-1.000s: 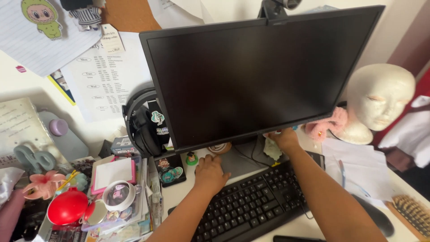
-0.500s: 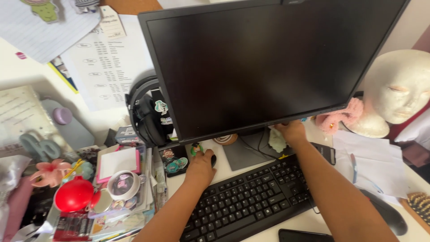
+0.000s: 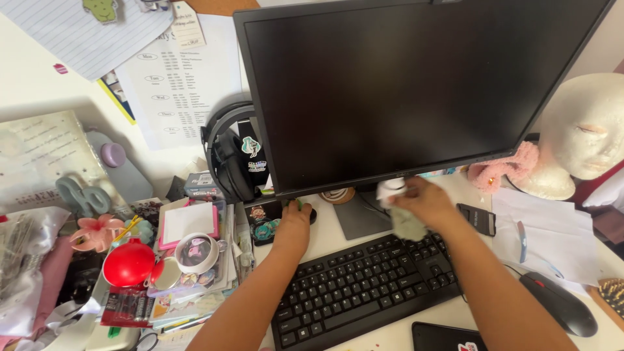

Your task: Cleaning a cluttered desk by wiping the surface with a cloth and organizing various items including a keyboard and mouse.

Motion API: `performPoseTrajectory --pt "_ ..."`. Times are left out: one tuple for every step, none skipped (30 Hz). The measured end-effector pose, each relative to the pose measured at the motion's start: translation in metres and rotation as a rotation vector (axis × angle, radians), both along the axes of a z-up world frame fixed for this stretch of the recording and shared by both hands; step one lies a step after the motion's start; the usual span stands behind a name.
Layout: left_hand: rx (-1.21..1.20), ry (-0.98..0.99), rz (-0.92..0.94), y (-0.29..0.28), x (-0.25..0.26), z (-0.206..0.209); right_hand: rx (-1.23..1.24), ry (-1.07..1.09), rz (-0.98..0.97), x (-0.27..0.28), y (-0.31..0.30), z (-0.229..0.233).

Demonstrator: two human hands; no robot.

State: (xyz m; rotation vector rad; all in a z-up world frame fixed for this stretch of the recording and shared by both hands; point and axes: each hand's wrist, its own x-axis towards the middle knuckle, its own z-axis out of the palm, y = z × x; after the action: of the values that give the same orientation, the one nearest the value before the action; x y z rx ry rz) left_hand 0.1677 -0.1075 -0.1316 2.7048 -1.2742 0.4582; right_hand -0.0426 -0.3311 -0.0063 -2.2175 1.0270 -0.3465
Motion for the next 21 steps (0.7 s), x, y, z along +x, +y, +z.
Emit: performPoseTrajectory --pt "-0.002 -0.002 0.001 0.006 -0.011 0.013 -0.002 -0.002 0.001 0.007 0.013 0.000" --pt "-0.010 -0.037 -0.017 0.011 -0.022 0.026 0.026 -0.014 0.064 0.015 0.026 0.000" --pt "-0.017 -0.071 -0.037 0.017 -0.034 0.038 0.055 -0.025 0.127 0.022 0.039 -0.001" --pt "-0.017 -0.072 -0.036 0.016 -0.032 0.033 0.054 -0.025 0.128 0.033 0.049 -0.006" --pt "-0.003 -0.091 -0.049 0.015 -0.031 0.028 0.045 -0.018 0.150 0.044 0.058 -0.011" --pt "0.010 -0.110 -0.063 0.013 -0.029 0.023 0.036 -0.010 0.171 0.055 0.068 -0.017" --pt "0.010 -0.110 -0.061 0.010 -0.023 0.011 0.037 -0.009 0.173 0.068 0.071 -0.027" --pt "0.016 -0.098 -0.079 0.006 -0.016 0.000 0.043 -0.020 0.157 0.082 0.074 -0.037" --pt "0.021 -0.089 -0.095 0.003 -0.008 -0.010 0.049 -0.034 0.143 0.097 0.076 -0.046" --pt "0.021 -0.091 -0.093 0.005 -0.010 -0.009 0.049 -0.037 0.145 0.108 0.078 -0.057" --pt "0.030 -0.090 -0.091 0.007 -0.012 -0.007 0.048 -0.056 0.143 0.120 0.079 -0.067" --pt "0.038 -0.089 -0.089 0.009 -0.014 -0.006 0.048 -0.076 0.142 0.132 0.080 -0.077" --pt "0.038 -0.090 -0.086 0.015 -0.021 0.006 0.048 -0.077 0.145 0.140 0.083 -0.081" --pt "0.050 -0.075 -0.089 0.021 -0.028 0.018 0.039 -0.041 0.134 0.148 0.086 -0.084" --pt "0.062 -0.060 -0.094 0.027 -0.035 0.029 0.031 -0.004 0.122 0.156 0.089 -0.088" --pt "0.062 -0.060 -0.093 0.028 -0.034 0.028 0.032 -0.004 0.123 0.154 0.095 -0.083" --pt "0.080 -0.048 -0.099 0.029 -0.033 0.026 0.026 -0.004 0.123 0.152 0.100 -0.079" --pt "0.098 -0.035 -0.104 0.030 -0.033 0.024 0.021 -0.004 0.123 0.149 0.106 -0.075" --pt "0.099 -0.033 -0.104 0.030 -0.033 0.025 0.022 -0.002 0.124 0.153 0.106 -0.077" --pt "0.128 -0.037 -0.098 0.030 -0.033 0.025 0.003 0.000 0.133 0.157 0.105 -0.079" --pt "0.157 -0.041 -0.095 0.030 -0.034 0.026 -0.015 0.001 0.140 0.159 0.105 -0.082"
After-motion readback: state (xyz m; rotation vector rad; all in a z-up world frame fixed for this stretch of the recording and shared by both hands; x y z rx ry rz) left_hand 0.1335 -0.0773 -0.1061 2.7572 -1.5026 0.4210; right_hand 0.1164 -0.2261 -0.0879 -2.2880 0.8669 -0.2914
